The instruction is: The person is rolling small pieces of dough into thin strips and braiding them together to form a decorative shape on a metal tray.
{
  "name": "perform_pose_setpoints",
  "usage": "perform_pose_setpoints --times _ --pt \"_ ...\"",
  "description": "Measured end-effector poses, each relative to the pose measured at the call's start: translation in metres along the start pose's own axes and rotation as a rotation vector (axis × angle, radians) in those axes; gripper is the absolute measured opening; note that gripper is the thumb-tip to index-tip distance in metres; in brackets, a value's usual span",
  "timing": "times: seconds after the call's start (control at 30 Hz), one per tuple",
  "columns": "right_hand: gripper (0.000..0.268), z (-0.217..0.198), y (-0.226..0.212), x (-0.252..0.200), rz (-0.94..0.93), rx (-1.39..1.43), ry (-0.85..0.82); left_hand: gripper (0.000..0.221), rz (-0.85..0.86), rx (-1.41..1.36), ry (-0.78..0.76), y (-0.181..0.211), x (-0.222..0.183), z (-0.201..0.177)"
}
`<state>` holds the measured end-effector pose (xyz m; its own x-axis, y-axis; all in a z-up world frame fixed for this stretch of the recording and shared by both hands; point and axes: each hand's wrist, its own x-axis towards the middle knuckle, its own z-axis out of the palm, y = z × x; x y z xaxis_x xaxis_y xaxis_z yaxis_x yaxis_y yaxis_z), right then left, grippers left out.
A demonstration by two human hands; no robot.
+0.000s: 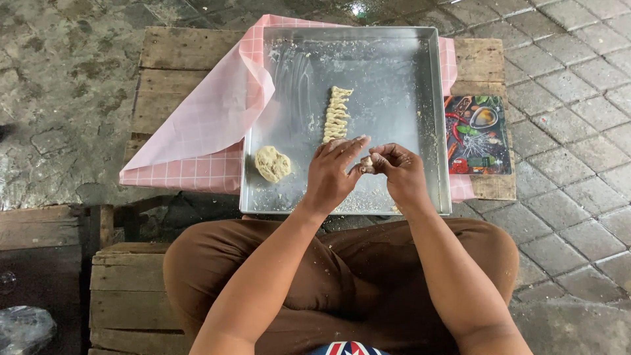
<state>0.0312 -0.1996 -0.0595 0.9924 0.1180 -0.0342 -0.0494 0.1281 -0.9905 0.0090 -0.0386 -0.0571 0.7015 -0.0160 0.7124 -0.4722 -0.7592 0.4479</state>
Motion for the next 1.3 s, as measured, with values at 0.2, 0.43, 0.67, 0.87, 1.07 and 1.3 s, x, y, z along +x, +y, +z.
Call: perform_pose_setpoints --times 0.2,0.43,0.67,0.87,1.07,1.3 --pt "0.023 0.008 -0.023 -0.009 0.007 -0.161 -0.029 0.027 0.044 -0.032 0.03 -0.006 -0.002 0.0" --pt "0.013 -0.015 -0.085 -0.009 -0.083 -0.416 0.002 0.07 -0.064 0.004 -0.222 -0.007 -0.009 -0.003" --pt "0.016 -0.219 0.012 0.109 -0.112 -1.155 0.452 0.065 -0.184 -0.056 -0.335 -0.017 -0.013 0.002" --pt "0.022 -0.277 0.079 0.106 0.108 -1.317 0.46 0.057 -0.221 -0.087 -0.386 -0.014 -0.011 0.0" --pt "0.033 -0.209 -0.037 0.075 0.336 -0.478 0.696 0.058 -0.253 -0.126 -0.448 -0.018 -0.01 -0.002" --pt "0.018 -0.222 -0.035 0.072 0.293 -0.182 0.855 0.06 -0.262 -0.119 -0.461 -0.018 -0.01 -0.001"
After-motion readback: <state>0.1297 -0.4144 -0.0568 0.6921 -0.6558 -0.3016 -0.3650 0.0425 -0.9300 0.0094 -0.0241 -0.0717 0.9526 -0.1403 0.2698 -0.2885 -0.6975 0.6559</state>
